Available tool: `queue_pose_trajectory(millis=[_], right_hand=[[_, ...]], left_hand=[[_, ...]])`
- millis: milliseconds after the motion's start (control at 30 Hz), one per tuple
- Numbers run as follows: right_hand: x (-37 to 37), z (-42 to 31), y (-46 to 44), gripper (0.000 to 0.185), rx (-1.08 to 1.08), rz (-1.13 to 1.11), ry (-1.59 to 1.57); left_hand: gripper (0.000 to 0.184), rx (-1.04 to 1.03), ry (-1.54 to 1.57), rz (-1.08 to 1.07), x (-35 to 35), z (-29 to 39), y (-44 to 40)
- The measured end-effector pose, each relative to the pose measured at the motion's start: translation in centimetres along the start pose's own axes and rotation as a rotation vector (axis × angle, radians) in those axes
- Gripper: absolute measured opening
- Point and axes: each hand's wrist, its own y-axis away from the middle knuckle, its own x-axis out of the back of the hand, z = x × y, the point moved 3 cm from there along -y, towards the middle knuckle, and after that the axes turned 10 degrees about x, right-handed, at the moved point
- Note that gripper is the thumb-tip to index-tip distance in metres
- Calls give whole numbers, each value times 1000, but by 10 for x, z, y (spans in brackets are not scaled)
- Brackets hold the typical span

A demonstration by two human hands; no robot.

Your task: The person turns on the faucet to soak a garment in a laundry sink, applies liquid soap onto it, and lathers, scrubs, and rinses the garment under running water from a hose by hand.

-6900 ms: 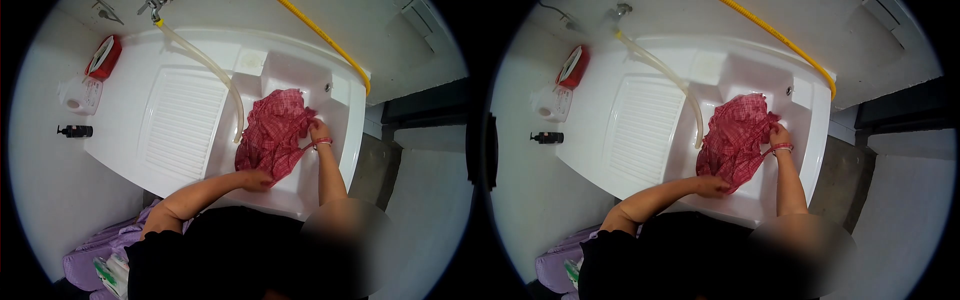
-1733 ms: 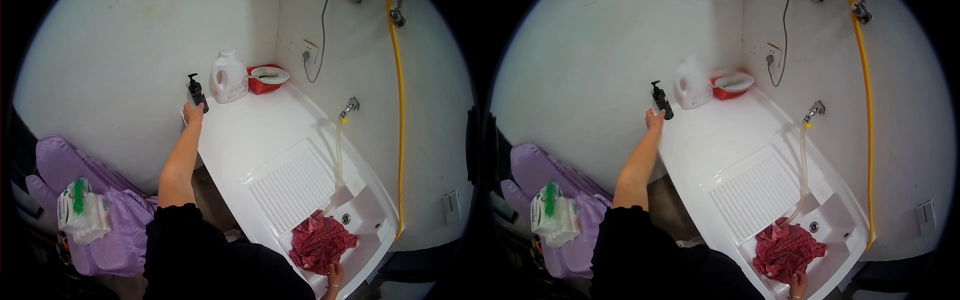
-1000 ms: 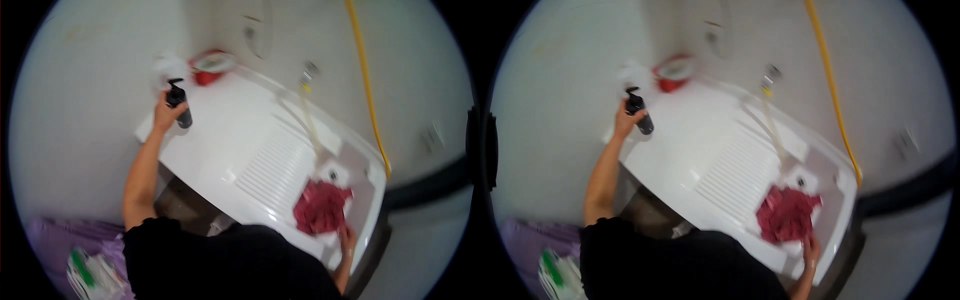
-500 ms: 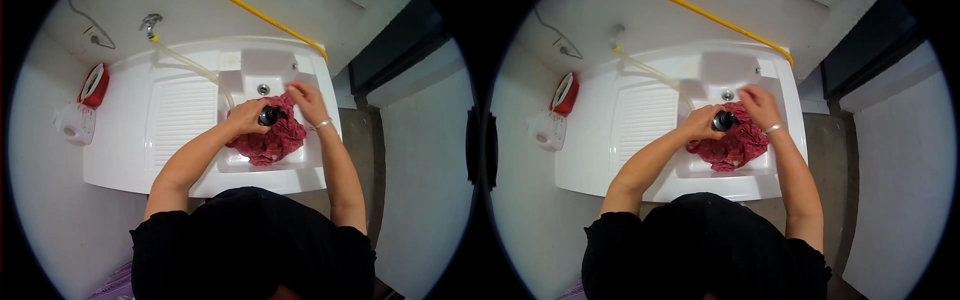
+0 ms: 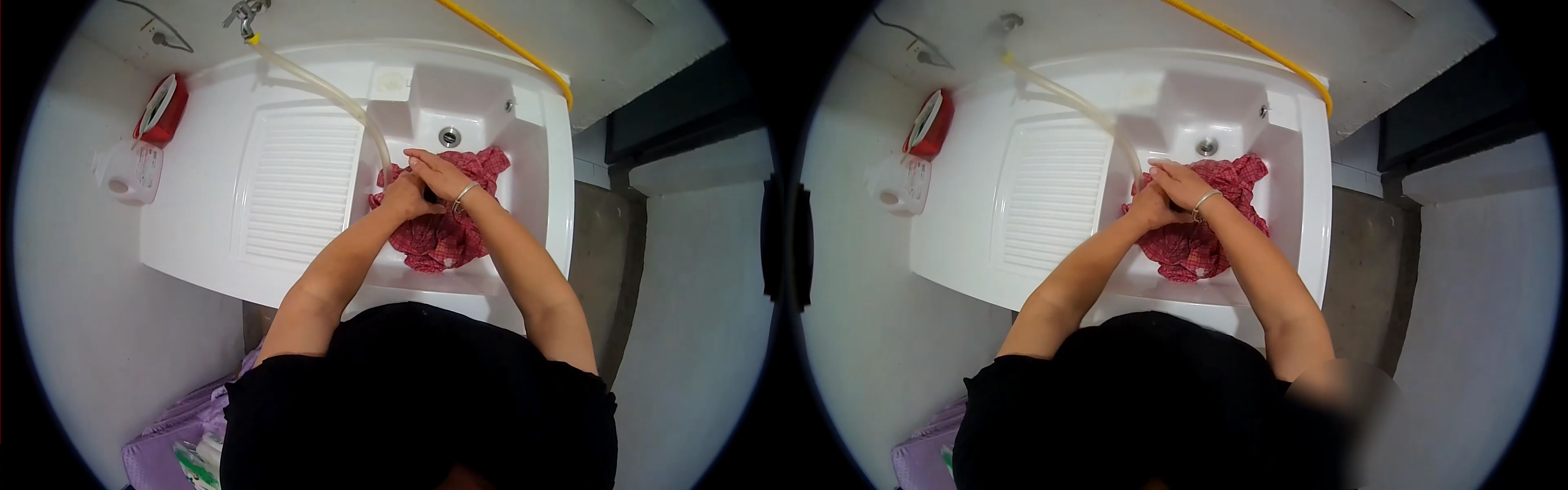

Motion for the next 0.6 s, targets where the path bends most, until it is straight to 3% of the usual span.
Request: queue_pose_trajectory(millis=[133, 267, 333, 567, 600], right_hand=[[-8, 2, -13, 41, 27, -80, 312], [-9, 6, -17, 38, 93, -129, 494], [-9, -7, -15, 36, 210, -257, 660], [-2, -8, -17, 35, 295, -257, 601], [2, -12, -17, 35, 269, -287, 596]], left_hand=[[51, 38, 51, 5, 5, -5, 3], [52, 111, 67, -26, 14, -2, 6], [50, 128, 1, -44, 6, -2, 4], [46, 98, -30, 72, 7, 2, 2], [52, 156, -24, -37, 11, 5, 2]])
